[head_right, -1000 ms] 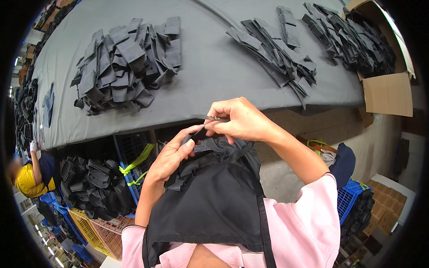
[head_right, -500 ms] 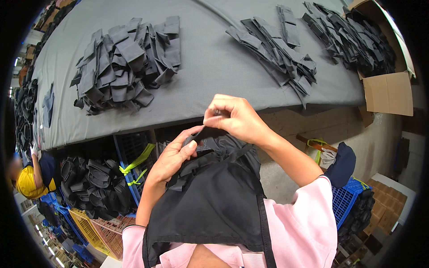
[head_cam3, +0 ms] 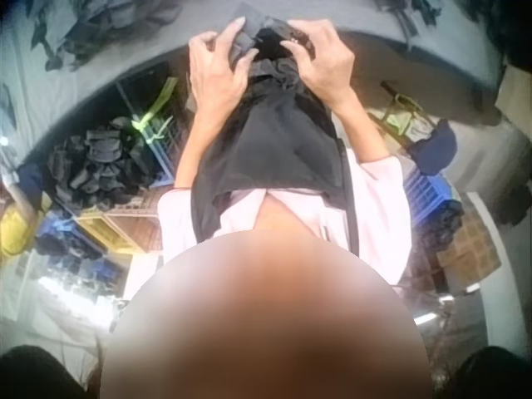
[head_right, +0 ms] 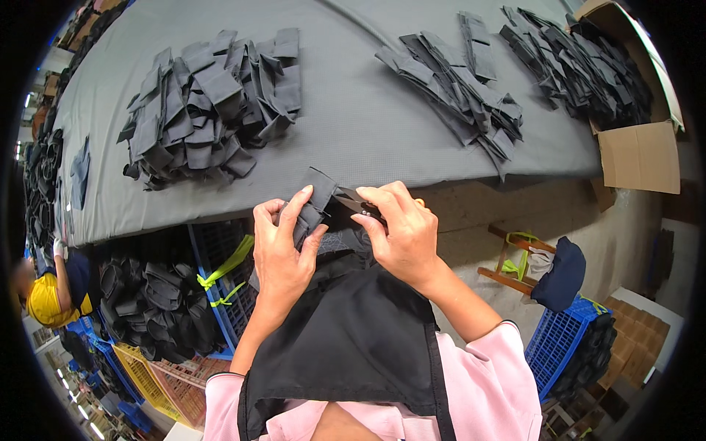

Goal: The recorder is using a small tool to trim or inspect small black fabric components at a workbench.

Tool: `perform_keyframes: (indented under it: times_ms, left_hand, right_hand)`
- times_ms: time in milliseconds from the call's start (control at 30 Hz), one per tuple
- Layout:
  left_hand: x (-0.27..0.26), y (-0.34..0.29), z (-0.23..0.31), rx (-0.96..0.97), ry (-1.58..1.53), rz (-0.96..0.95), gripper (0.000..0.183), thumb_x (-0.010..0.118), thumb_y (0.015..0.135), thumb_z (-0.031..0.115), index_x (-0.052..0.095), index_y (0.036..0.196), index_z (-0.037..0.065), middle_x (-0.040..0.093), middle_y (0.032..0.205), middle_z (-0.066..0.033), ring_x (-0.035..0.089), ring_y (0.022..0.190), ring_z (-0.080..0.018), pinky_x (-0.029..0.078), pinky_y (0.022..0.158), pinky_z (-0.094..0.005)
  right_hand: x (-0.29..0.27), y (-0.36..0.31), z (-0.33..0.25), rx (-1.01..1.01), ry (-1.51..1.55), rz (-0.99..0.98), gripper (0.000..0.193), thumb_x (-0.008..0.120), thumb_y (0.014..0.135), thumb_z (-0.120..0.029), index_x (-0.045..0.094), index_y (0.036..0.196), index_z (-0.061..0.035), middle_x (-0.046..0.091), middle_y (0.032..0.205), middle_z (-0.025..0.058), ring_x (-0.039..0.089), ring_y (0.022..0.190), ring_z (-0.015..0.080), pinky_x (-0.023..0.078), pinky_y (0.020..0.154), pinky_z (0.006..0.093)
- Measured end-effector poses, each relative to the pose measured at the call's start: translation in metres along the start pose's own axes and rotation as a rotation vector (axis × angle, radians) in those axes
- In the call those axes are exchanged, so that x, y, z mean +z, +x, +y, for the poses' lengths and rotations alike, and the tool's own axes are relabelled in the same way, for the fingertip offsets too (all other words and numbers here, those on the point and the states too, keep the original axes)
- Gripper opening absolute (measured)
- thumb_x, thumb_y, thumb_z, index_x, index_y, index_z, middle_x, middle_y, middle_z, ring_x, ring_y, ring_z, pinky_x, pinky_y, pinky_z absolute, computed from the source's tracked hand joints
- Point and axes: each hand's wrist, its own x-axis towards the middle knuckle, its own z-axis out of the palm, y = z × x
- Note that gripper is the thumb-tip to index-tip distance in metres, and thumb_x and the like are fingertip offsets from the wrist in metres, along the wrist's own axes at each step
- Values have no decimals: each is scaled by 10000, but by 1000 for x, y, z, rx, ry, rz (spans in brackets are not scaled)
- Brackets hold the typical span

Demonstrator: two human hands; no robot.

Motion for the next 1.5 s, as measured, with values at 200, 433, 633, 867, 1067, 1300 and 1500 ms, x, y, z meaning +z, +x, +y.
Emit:
perform_keyframes:
  times_ms: [200,433,633,867,1067,1300,1500]
  left_hand:
    - [1,-2,3,46,66,26,634,747,685,116,514,1270,185,452,1013,-167,483,935,-319,418,799,-402]
    - [3,-3,1,36,81,68,628,754,675,119,533,1259,186,456,1015,-167,486,940,-320,421,798,-398]
    - [-6,7,-4,20,-487,-322,985,788,670,112,199,1458,174,390,1236,-218,471,1100,-346,382,952,-398]
    - [-14,-18,-52,-361,-1491,-620,851,661,847,232,104,1472,76,407,1353,-214,546,1099,-270,449,922,-382]
    - [13,-11,-26,-651,-1381,-386,383,506,957,271,396,1225,22,612,978,-171,647,744,-228,541,678,-336]
    - [6,-10,-18,-677,-1370,-323,359,475,961,210,297,1209,19,574,976,-160,636,743,-207,536,671,-316]
    - [5,-11,-13,-670,-1371,-357,346,463,952,152,281,1210,11,572,966,-151,632,725,-205,537,659,-308]
  right_hand:
    - [6,6,1,-66,-126,27,305,715,707,-55,602,991,-47,591,806,79,585,595,242,466,534,309]
    - [11,4,-3,371,433,144,125,635,830,-52,590,941,-15,563,732,21,490,632,72,424,578,229]
    - [20,34,11,767,1057,-214,175,645,855,-165,540,773,-52,509,649,-42,395,502,13,283,432,175]
    - [23,44,14,860,1119,-500,110,658,823,-142,560,821,-92,492,672,-72,367,512,-12,235,425,164]
    - [40,27,3,372,418,-158,173,640,847,-104,543,947,-3,525,850,23,503,769,92,423,700,226]
    - [18,-8,3,-75,70,-142,279,714,678,-16,616,939,-17,569,800,91,567,612,204,448,509,302]
    - [29,-5,7,-182,17,-136,294,707,673,9,628,955,-16,583,787,88,586,594,197,469,510,291]
